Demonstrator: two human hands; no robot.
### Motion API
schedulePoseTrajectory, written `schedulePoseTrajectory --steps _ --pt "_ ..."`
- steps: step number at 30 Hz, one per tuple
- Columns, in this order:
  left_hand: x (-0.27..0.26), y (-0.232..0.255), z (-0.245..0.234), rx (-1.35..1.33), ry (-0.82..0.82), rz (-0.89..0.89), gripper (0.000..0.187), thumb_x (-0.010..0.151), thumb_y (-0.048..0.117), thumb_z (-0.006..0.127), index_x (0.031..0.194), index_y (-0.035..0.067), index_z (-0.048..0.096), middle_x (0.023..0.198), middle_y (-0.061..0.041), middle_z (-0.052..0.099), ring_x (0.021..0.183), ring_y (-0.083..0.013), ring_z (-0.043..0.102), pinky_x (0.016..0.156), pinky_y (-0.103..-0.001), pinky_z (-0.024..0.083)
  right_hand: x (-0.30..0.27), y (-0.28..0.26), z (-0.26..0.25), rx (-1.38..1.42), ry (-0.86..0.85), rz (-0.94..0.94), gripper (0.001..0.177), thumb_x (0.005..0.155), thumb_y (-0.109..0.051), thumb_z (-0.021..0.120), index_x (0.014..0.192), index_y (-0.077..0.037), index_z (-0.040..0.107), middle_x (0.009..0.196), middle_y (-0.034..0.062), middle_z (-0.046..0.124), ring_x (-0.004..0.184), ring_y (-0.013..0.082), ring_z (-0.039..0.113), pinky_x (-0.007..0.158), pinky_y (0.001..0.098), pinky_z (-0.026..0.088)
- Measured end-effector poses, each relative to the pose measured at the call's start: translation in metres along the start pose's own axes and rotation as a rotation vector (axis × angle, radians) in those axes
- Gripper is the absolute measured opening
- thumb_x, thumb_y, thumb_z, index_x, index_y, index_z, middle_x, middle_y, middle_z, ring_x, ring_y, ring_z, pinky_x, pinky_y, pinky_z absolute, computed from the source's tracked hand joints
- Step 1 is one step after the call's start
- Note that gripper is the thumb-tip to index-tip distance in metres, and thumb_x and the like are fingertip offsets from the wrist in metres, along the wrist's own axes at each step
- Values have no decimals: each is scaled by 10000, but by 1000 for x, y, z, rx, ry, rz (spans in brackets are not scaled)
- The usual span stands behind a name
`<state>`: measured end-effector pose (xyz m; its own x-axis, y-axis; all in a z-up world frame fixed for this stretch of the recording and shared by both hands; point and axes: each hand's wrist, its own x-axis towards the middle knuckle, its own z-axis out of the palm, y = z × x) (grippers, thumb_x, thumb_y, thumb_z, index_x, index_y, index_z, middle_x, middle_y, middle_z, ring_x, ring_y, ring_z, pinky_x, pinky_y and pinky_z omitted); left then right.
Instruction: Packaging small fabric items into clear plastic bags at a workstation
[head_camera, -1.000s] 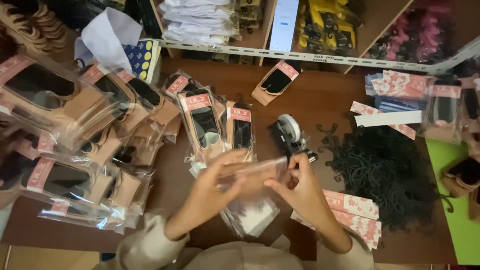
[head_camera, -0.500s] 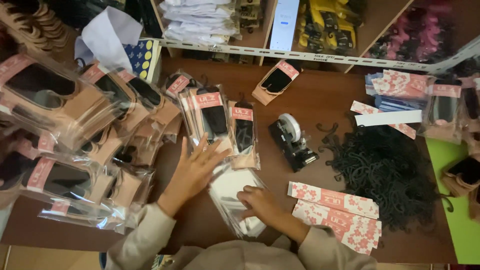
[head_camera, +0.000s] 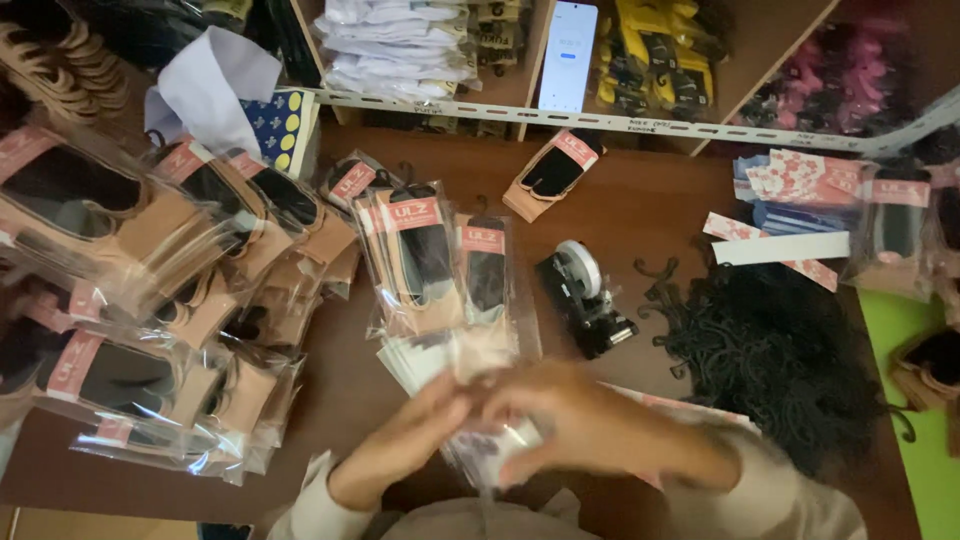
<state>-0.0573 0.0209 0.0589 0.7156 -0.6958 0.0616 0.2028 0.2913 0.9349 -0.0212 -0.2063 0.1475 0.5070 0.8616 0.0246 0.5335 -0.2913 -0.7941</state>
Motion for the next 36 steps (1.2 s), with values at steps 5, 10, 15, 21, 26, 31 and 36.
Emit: schedulePoseTrajectory --steps 5,10,15,21,26,31,36 --pt "37 39 -12 -383 370 85 477 968 217 666 1393 63 511 1401 -170 628 1187 -346 687 1071 -518 555 24 64 -108 73 672 431 155 998 -318 613 1045 -186 678 992 -42 713 965 106 695 966 302 545" --pt "30 -13 -44 -635 462 105 180 922 67 670 1094 73 617 1149 -155 630 1049 -329 660 973 -520 544 -7 344 -145 -68 854 662 216 956 -357 682 1098 -201 728 1114 -21 742 1061 134 664 948 293 465" --pt "28 -31 -54 -743 892 -353 119 775 2 757 840 50 669 657 -51 633 399 -221 537 396 -365 447 15 464 -167 -356 830 798 510 902 -488 669 1209 -86 734 1083 115 772 1001 268 729 817 402 539" --pt "29 -11 -51 -520 559 -133 668 845 183 719 1466 2 556 1475 -238 651 1355 -359 618 1104 -462 445 41 489 -172 -239 464 1077 845 826 -757 506 1526 -284 501 1594 194 332 1436 487 255 1191 570 228" --pt "22 -15 -50 -688 576 -214 722 820 172 749 1496 19 548 1246 -181 660 1057 -305 650 754 -337 507 46 452 -149 -239 753 754 531 682 -476 888 1035 -105 750 1089 36 726 979 209 647 817 342 477" --pt "23 -11 -51 -480 753 -140 581 836 106 713 1408 48 629 1467 -176 636 1348 -322 573 1037 -473 432 21 379 -105 117 949 700 528 762 -192 865 1190 -81 577 1102 59 651 978 175 604 845 297 449" --pt "42 17 -46 -286 780 20 644 866 81 706 1494 72 562 535 -52 685 574 -129 654 937 -294 490 -20 194 -92 42 1034 283 435 825 -126 811 1190 -64 582 1157 60 630 1091 178 613 986 292 477"
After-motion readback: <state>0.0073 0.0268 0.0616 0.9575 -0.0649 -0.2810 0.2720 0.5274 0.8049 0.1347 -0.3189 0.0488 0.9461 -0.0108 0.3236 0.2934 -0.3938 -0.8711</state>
